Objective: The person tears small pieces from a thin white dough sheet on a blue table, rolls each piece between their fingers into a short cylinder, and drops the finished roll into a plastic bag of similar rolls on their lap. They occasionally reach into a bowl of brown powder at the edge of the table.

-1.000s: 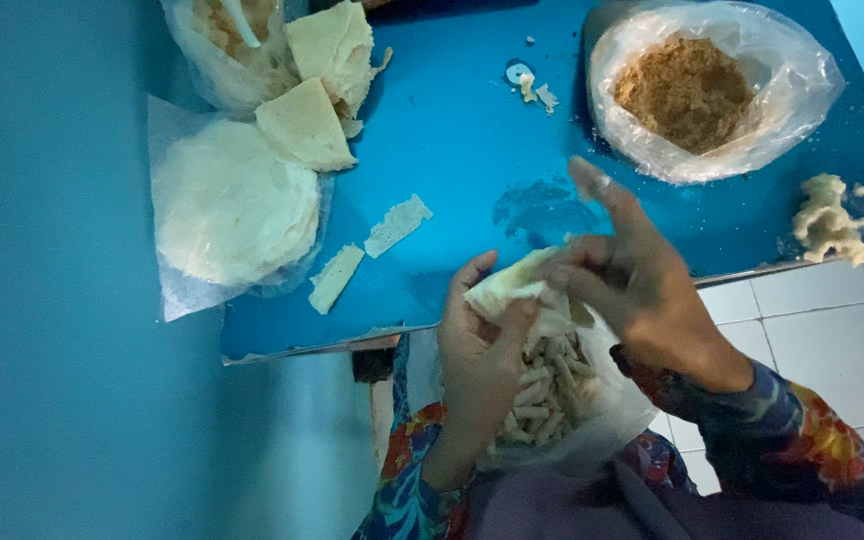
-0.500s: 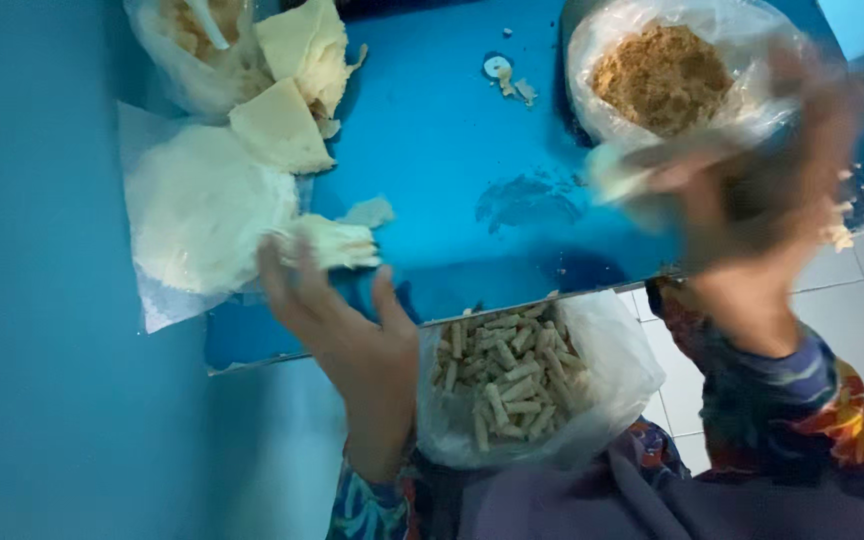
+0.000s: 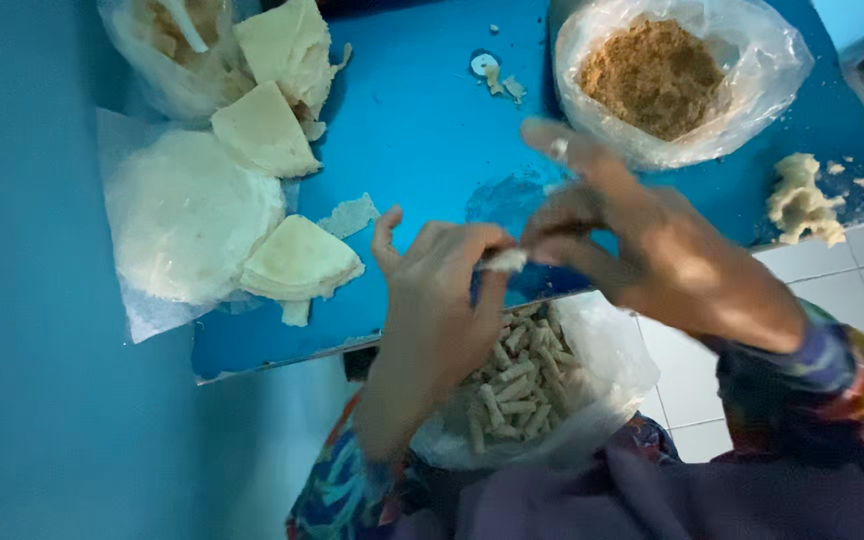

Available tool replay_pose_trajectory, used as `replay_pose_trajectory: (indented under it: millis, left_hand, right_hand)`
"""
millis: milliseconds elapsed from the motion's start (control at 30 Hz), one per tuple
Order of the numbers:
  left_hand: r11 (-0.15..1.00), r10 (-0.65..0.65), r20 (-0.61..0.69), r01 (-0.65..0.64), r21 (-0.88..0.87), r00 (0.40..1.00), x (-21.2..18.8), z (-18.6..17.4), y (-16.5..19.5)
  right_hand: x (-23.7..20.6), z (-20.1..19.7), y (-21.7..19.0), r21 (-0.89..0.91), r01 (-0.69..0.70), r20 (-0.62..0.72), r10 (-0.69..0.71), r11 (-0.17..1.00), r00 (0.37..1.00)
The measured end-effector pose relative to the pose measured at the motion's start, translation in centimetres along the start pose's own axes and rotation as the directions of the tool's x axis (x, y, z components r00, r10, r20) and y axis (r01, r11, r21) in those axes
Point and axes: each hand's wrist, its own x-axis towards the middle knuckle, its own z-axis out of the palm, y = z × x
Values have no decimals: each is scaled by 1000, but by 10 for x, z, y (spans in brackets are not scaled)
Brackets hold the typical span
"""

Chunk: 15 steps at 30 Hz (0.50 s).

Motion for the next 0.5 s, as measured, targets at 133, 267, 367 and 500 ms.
replay_pose_trajectory:
  millis: [133,267,367,500]
  left_hand:
    - [999,-18,295,30,-34,955,-5,1,-12]
    - [980,102,78,-114,164,992,32,45,-29]
    - [894,314,-163,-233,381,935,90,59,-42]
    - [822,509,-313,-345,454,802,117,39,-35]
  right_hand:
    - [-6,7,2,8,-47,149,45,999,988]
    - [13,11,20,-322,51,18,-48,945,999]
    - [30,-3,37,-578,148,-131,-270,802,954]
    - [17,-17,43,-502,96,-237,-243,860,941]
